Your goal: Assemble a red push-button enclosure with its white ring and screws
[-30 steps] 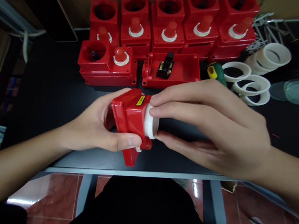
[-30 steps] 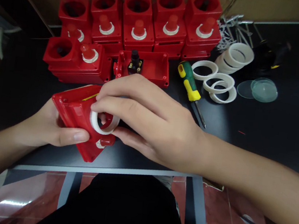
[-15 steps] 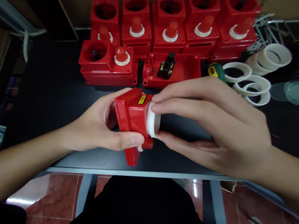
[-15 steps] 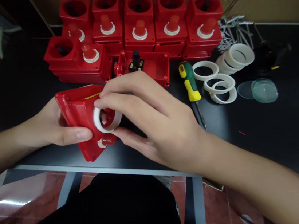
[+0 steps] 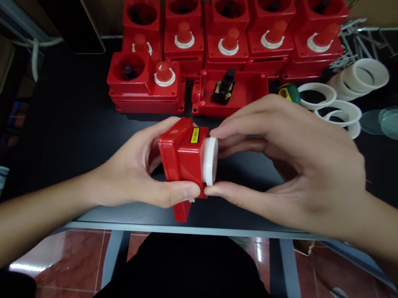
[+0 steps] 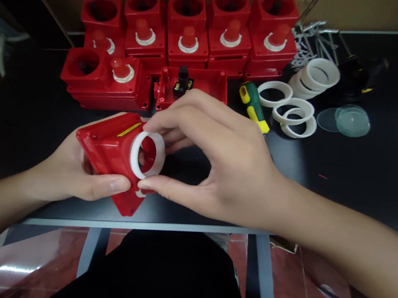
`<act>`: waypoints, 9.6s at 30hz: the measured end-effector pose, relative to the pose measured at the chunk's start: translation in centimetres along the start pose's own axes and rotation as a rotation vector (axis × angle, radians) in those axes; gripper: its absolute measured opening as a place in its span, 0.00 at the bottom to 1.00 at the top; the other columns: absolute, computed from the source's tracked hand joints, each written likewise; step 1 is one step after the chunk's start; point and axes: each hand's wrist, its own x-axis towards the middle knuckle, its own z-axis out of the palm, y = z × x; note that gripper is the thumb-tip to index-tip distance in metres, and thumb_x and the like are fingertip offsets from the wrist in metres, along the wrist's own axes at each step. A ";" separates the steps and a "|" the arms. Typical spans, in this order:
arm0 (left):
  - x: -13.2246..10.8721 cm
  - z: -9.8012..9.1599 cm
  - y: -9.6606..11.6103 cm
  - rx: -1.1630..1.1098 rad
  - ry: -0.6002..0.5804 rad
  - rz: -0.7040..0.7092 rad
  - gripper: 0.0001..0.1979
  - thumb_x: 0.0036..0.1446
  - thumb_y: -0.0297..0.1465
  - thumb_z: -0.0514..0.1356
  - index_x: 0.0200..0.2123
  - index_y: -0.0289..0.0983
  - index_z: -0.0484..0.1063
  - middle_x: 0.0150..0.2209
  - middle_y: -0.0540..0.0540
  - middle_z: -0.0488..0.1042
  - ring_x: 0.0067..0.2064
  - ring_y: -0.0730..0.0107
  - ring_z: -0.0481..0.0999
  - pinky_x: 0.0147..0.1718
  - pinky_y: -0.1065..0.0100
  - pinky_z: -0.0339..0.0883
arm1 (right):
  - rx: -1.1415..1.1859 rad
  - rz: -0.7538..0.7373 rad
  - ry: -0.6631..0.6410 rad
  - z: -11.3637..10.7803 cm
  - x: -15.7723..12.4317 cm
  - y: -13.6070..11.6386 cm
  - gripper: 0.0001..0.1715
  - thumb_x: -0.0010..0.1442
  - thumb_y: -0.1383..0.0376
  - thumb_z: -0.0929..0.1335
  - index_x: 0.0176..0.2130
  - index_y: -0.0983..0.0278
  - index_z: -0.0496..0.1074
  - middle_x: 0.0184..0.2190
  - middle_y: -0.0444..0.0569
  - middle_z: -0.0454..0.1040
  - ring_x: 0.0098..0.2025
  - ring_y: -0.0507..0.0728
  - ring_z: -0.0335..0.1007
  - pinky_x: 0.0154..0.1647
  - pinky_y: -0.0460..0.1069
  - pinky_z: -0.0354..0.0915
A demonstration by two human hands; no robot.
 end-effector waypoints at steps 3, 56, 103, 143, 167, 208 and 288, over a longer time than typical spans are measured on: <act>-0.1 -0.3 -0.4 0.148 -0.012 0.089 0.22 0.57 0.29 0.81 0.51 0.37 0.78 0.45 0.52 0.84 0.45 0.67 0.86 0.48 0.68 0.84 | 0.021 -0.001 0.010 0.0 0.0 0.1 0.25 0.65 0.55 0.84 0.58 0.55 0.81 0.49 0.51 0.81 0.46 0.61 0.85 0.45 0.57 0.90; -0.3 -2.0 -1.4 0.783 0.060 0.822 0.36 0.64 0.45 0.81 0.70 0.44 0.77 0.58 0.37 0.87 0.58 0.44 0.90 0.56 0.48 0.89 | 0.098 -0.153 0.099 1.8 -0.9 1.0 0.29 0.66 0.53 0.84 0.58 0.62 0.79 0.46 0.50 0.83 0.43 0.55 0.84 0.45 0.51 0.86; -0.1 -0.8 -1.5 0.147 -0.226 0.155 0.28 0.62 0.40 0.77 0.57 0.43 0.67 0.39 0.48 0.85 0.34 0.59 0.86 0.31 0.62 0.79 | -0.109 -0.236 -0.007 1.0 -0.6 0.6 0.20 0.73 0.57 0.79 0.61 0.60 0.82 0.49 0.52 0.80 0.50 0.59 0.83 0.54 0.55 0.84; -0.4 -1.5 0.3 -0.207 -0.320 -0.335 0.24 0.62 0.38 0.79 0.53 0.37 0.73 0.41 0.47 0.82 0.36 0.68 0.82 0.35 0.69 0.79 | -0.590 -0.956 0.000 0.6 -1.0 1.7 0.06 0.73 0.57 0.78 0.44 0.56 0.86 0.59 0.40 0.85 0.62 0.58 0.83 0.76 0.56 0.80; 0.1 -1.2 0.0 -0.039 -0.098 -0.108 0.25 0.56 0.36 0.82 0.51 0.38 0.76 0.42 0.48 0.84 0.39 0.65 0.85 0.38 0.69 0.80 | -0.291 -0.300 -0.001 1.3 -0.7 1.3 0.26 0.72 0.66 0.76 0.66 0.68 0.74 0.58 0.61 0.83 0.60 0.63 0.83 0.61 0.57 0.83; 0.0 -0.3 0.1 0.087 -0.016 -0.024 0.34 0.51 0.38 0.83 0.54 0.43 0.71 0.43 0.51 0.77 0.38 0.68 0.76 0.39 0.68 0.76 | -0.409 -0.313 -0.063 -0.2 -0.6 0.4 0.19 0.78 0.64 0.74 0.64 0.65 0.77 0.59 0.59 0.84 0.61 0.61 0.85 0.63 0.56 0.85; -0.5 -1.0 -0.3 -0.371 -0.123 -0.415 0.30 0.61 0.48 0.81 0.54 0.35 0.78 0.43 0.38 0.90 0.37 0.53 0.92 0.38 0.62 0.89 | -0.296 -0.375 -0.126 -0.7 -0.2 1.8 0.18 0.80 0.65 0.71 0.66 0.55 0.76 0.62 0.51 0.81 0.59 0.58 0.83 0.58 0.53 0.84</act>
